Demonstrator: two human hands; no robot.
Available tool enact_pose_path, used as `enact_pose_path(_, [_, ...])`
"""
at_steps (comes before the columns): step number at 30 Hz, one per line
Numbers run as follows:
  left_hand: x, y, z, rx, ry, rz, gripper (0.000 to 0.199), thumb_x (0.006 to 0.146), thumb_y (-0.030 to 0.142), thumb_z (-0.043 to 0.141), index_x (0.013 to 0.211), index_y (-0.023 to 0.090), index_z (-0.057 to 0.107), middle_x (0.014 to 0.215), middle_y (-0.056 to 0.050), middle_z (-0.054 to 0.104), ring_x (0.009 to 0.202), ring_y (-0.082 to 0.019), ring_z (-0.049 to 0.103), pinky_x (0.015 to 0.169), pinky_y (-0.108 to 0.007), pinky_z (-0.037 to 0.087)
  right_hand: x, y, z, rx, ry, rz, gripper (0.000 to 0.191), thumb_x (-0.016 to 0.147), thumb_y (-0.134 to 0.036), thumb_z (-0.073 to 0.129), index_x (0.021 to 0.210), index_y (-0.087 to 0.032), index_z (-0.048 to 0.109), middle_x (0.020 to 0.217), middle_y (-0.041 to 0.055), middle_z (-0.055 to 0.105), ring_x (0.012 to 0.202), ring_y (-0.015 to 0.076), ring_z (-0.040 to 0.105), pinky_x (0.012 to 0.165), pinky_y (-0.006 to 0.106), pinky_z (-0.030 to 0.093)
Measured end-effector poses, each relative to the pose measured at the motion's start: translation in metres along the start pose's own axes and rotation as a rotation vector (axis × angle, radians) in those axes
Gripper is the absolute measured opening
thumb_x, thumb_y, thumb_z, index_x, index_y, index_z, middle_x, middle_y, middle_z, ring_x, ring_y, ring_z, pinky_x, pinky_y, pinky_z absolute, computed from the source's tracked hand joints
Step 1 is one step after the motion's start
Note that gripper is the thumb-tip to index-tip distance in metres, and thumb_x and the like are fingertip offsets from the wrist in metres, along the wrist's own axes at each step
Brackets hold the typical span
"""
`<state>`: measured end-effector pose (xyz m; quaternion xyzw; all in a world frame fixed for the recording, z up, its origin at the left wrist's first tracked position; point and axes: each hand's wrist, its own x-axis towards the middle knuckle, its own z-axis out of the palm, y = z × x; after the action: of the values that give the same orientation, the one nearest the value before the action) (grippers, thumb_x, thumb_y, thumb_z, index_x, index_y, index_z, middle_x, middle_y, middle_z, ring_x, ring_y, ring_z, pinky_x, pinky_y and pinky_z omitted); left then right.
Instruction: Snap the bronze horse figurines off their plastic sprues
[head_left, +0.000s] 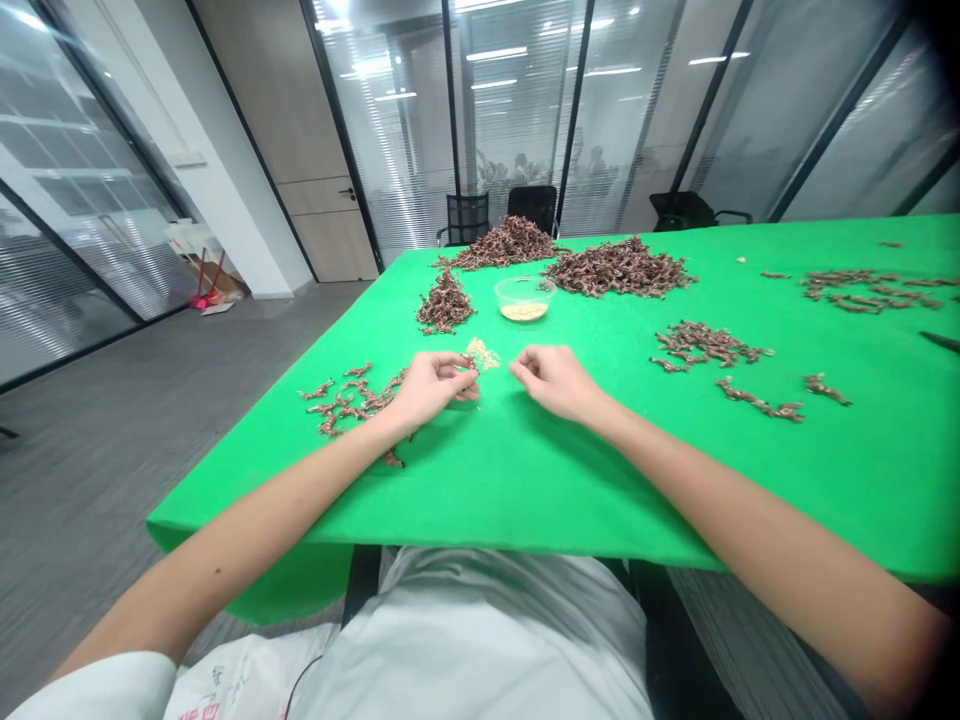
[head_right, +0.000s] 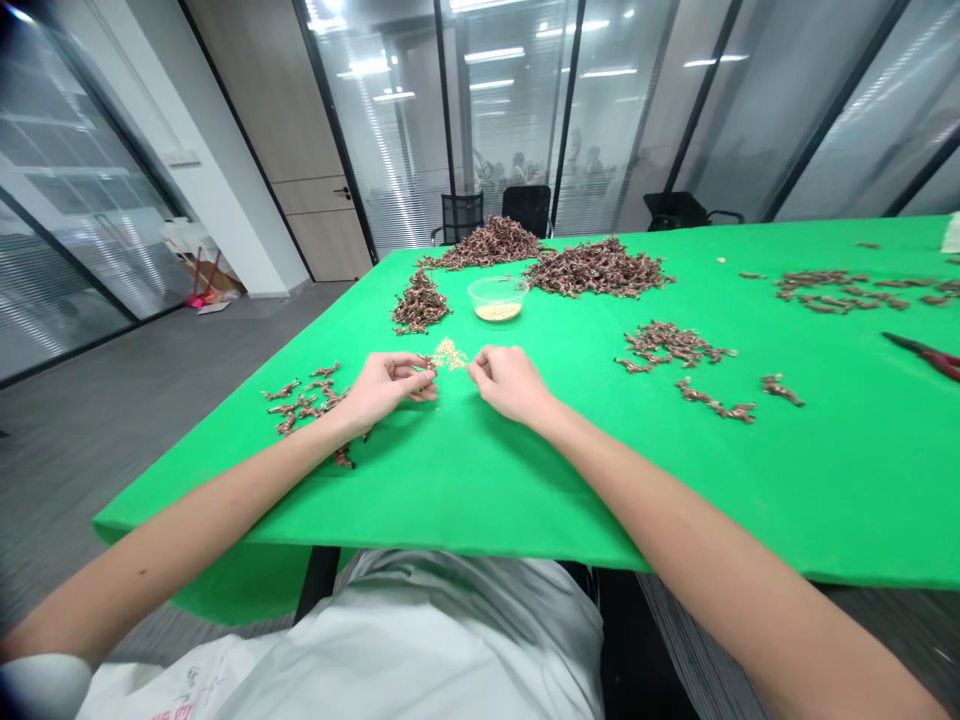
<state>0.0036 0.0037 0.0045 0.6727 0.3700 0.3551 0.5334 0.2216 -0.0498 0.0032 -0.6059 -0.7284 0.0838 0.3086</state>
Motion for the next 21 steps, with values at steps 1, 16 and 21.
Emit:
enact_pose_path(1, [0.001, -0.001, -0.001, -0.004, 0.023, 0.011, 0.045, 0.071, 0.038, 0.087, 0.098, 0.009, 0.066, 0.079, -0.011, 0.076, 0.07, -0.02, 0.075, 0.065, -0.027, 0.059, -0.001, 0.0, 0.001, -0.003, -0.015, -0.026, 0.02, 0.096, -0.03, 0.055, 0.087, -0.015, 0.065, 0.068, 0.0049, 0.067, 0.058, 0.0154, 0.055, 0.058, 0.027, 0.032])
enact_pose_path(16, [0.003, -0.004, 0.001, -0.002, 0.041, 0.002, 0.025, 0.075, 0.019, 0.08, 0.092, 0.007, 0.068, 0.076, -0.01, 0.076, 0.065, -0.019, 0.073, 0.065, -0.027, 0.059, -0.014, -0.018, 0.012, -0.084, -0.296, -0.494, 0.02, 0.088, -0.027, 0.064, 0.1, -0.021, 0.079, 0.06, 0.001, 0.059, 0.055, 0.014, 0.045, 0.058, 0.028, 0.022])
enact_pose_path(21, [0.002, -0.005, 0.002, 0.0, 0.01, 0.009, 0.027, 0.076, 0.022, 0.081, 0.093, 0.006, 0.068, 0.077, -0.011, 0.076, 0.067, -0.02, 0.074, 0.068, -0.029, 0.061, -0.01, -0.014, 0.02, 0.031, -0.179, -0.386, 0.006, 0.087, -0.018, 0.066, 0.088, -0.018, 0.072, 0.06, -0.0025, 0.058, 0.055, 0.0115, 0.047, 0.059, 0.024, 0.028])
